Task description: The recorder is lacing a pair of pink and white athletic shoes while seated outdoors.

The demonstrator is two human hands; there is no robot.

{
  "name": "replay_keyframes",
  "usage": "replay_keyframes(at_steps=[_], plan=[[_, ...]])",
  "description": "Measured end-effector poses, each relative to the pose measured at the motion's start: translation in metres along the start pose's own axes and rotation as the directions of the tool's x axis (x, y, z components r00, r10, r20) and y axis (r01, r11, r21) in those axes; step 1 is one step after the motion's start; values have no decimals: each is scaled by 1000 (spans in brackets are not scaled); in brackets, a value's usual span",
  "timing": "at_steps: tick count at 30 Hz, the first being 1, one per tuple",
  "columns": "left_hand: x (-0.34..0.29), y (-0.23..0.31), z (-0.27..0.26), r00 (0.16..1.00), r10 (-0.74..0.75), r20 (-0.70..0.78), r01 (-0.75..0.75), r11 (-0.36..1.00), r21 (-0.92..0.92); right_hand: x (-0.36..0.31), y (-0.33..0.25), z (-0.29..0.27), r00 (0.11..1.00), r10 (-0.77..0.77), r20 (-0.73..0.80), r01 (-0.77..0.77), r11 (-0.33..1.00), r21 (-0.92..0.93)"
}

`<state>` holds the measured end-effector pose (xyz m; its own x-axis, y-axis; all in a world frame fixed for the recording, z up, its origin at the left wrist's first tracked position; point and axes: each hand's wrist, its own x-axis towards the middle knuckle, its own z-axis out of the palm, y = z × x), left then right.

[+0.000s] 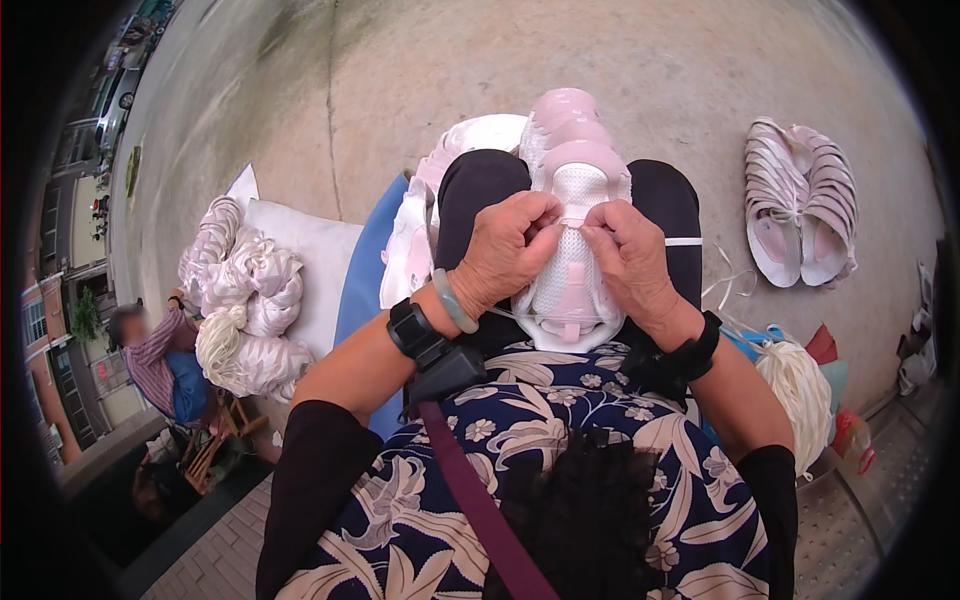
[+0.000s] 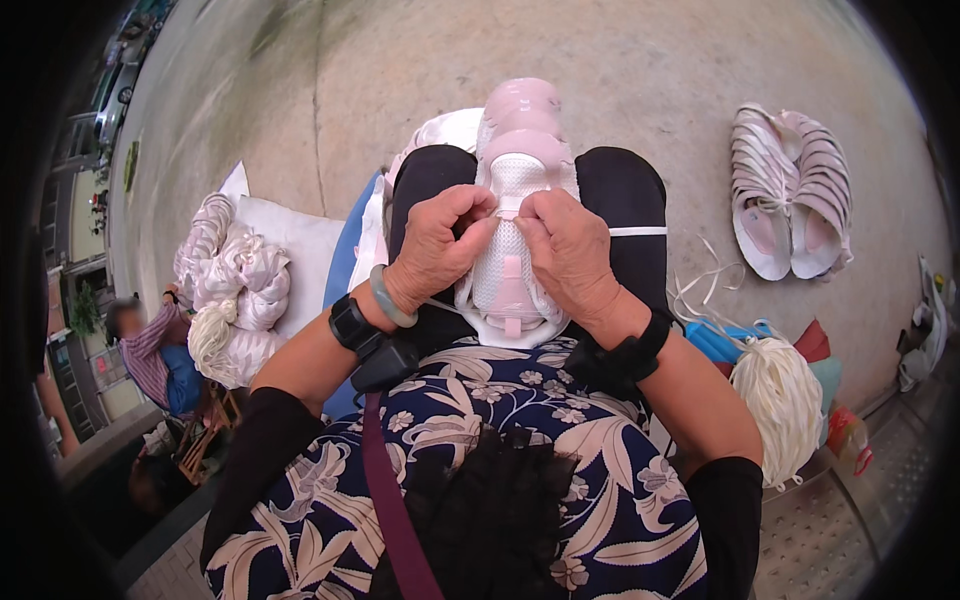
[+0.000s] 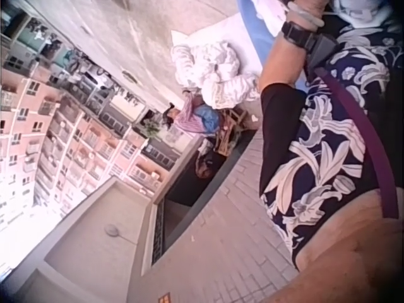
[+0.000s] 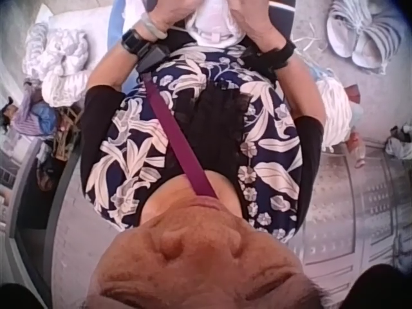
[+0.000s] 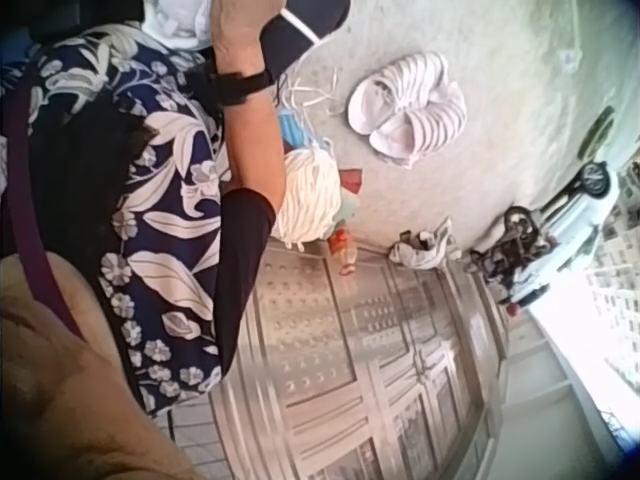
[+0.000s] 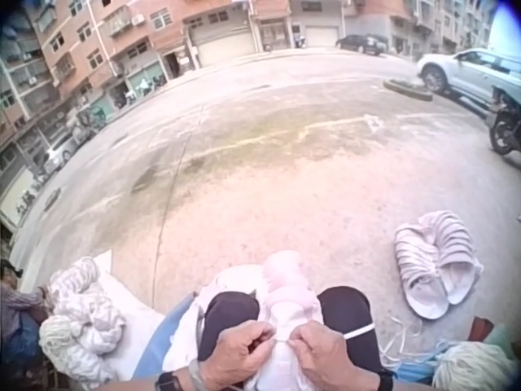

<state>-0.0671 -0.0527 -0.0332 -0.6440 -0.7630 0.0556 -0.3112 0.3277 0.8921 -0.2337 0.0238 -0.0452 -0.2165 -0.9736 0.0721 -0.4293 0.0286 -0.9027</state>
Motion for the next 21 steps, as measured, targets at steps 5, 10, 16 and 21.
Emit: replay_keyframes(at_steps=[5, 10, 16, 21], plan=[[-4, -3, 4, 989, 142, -50, -138, 988, 72, 2, 2, 2, 1000, -15, -21, 14, 999, -38], [2, -8, 5, 941, 337, -34, -328, 931, 158, 4, 4, -3, 999, 11, 47, -9, 999, -32], [9, 0, 9, 951, 308, -17, -299, 933, 200, 6, 4, -6, 995, -50, 82, 54, 997, -49], [6, -5, -1, 993, 105, -45, -99, 988, 118, 2, -5, -24, 989, 25, 147, -18, 998, -54]])
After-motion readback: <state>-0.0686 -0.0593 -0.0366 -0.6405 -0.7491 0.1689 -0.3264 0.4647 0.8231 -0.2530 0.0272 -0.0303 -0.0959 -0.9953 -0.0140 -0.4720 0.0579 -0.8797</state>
